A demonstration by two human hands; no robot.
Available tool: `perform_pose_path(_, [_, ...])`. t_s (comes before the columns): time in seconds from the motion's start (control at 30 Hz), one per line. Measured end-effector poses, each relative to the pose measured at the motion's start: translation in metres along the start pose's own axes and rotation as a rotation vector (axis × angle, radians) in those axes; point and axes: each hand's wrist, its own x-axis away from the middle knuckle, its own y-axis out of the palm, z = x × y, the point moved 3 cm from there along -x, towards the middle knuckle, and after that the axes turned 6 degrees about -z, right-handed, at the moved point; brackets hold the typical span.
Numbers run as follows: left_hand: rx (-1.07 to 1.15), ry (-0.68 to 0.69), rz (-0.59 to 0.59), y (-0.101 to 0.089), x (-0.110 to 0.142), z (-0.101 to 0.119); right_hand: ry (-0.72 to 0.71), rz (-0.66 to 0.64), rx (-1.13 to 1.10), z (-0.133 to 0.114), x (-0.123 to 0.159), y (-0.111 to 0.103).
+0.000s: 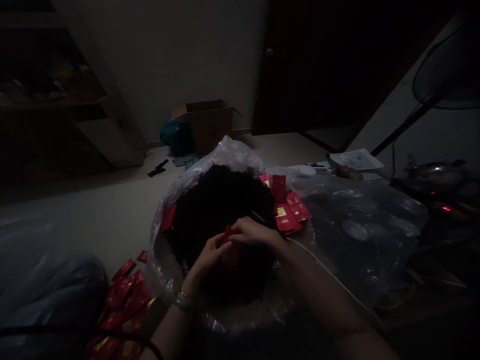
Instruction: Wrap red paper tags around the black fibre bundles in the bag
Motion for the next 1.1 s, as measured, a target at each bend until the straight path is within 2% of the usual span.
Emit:
perform_pose_path(0.17, [0.028,-0.015,0.063,-0.001,0.000,-0.001,0.025,0.028,0.000,0.003,-0.002,0.004])
perform_pose_path(0.33, [0.052,-0.017,0.183,-0.005,-0.002,-0.005,-0.028,0.133,0.003,0.003,-0.006,0.009])
perform_pose_path(0.43, [0.086,-0.025,0.267,-0.007,-0.003,-0.006,-0.022,0.216,-0.140,0.007,-0.009,0.013])
perform_pose_path(0.57, [0.075,-0.034,0.295,-0.009,-0.003,-0.005,-0.025,0.294,-0.359,0.012,-0.012,0.019])
perform_pose_path(0.63, [0.082,-0.033,0.319,-0.010,-0.002,-0.005,-0.036,0.380,-0.381,0.013,-0.013,0.020])
perform_pose_path(0.73, [0.136,-0.032,0.384,-0.013,-0.001,-0.006,-0.008,0.604,-0.354,0.017,-0.011,0.020])
perform_pose_path(0.8, [0.195,-0.033,0.409,-0.014,-0.001,-0.006,0.027,0.622,-0.383,0.020,-0.011,0.024])
perform_pose_path(0.93, [0.292,-0.055,0.380,-0.014,-0.001,-0.006,0.062,0.527,-0.541,0.027,-0.014,0.037])
perform_pose_path(1.03, [0.225,-0.016,0.330,-0.012,-0.001,-0.002,0.073,0.577,-0.587,0.030,-0.015,0.041])
perform_pose_path(1.1, [0.134,0.008,0.257,-0.008,-0.002,-0.001,0.043,0.629,-0.598,0.028,-0.012,0.040])
